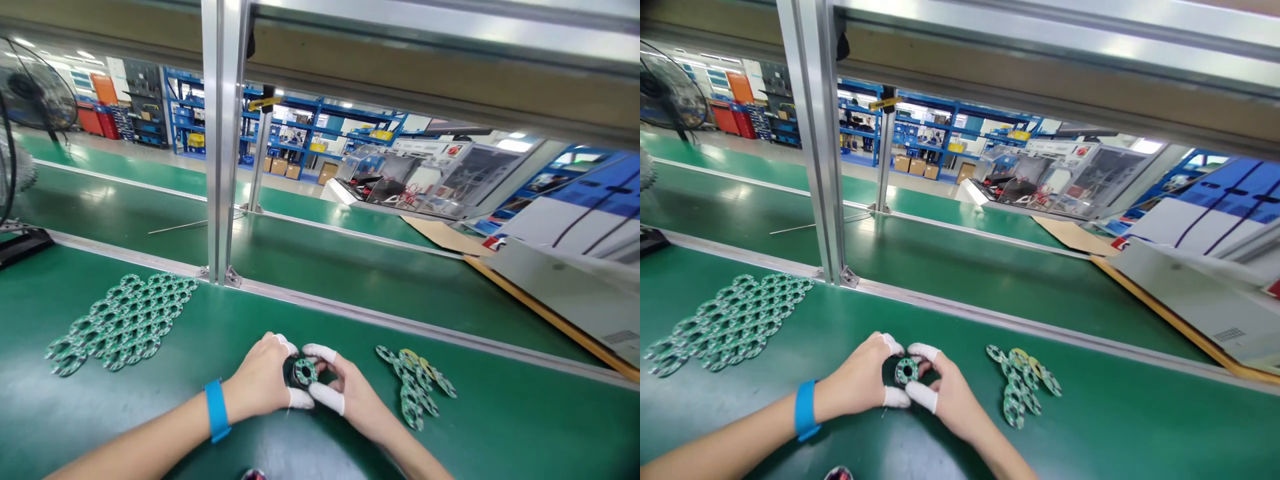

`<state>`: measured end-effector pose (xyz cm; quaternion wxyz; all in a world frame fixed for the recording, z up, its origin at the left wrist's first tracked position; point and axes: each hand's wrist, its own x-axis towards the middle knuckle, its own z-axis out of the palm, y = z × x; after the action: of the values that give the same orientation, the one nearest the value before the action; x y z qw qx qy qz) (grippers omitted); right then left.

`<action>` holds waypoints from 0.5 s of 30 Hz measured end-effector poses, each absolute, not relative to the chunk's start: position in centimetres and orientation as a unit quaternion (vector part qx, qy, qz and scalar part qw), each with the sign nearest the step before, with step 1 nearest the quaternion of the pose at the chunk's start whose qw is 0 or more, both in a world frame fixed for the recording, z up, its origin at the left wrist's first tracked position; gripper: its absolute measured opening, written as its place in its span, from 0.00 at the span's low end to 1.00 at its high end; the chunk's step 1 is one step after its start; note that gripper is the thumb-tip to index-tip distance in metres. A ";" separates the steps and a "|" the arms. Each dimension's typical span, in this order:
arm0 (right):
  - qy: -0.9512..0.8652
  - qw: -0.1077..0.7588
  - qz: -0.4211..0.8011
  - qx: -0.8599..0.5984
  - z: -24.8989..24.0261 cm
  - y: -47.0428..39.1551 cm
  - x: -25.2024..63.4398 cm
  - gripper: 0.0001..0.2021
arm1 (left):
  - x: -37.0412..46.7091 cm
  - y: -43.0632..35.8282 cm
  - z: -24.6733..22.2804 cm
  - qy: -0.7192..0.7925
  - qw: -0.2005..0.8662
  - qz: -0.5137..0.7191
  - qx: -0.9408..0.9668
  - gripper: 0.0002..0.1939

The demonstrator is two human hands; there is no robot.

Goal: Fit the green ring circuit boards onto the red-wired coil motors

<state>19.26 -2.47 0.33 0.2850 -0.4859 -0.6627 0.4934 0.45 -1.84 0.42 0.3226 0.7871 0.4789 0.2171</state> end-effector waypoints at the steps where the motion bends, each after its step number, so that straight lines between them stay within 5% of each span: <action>1: -0.671 0.287 0.472 -0.494 0.3 -2.6 19.0 0.22 | 0.6 -1.9 0.1 0.479 0.299 0.212 0.798 0.26; 6: -0.716 0.287 0.402 -0.494 0.5 -3.2 18.4 0.13 | 1.0 -1.8 -0.8 0.463 0.207 0.177 0.844 0.19; 15: -0.728 0.282 0.354 -0.515 0.6 -3.6 18.3 0.12 | 0.9 -1.6 -0.8 0.446 0.197 0.166 0.857 0.20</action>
<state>18.33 -3.61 0.62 0.2822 -0.5155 -0.7276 0.3539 0.93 -1.55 -0.78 0.1969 0.8571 0.4460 0.1665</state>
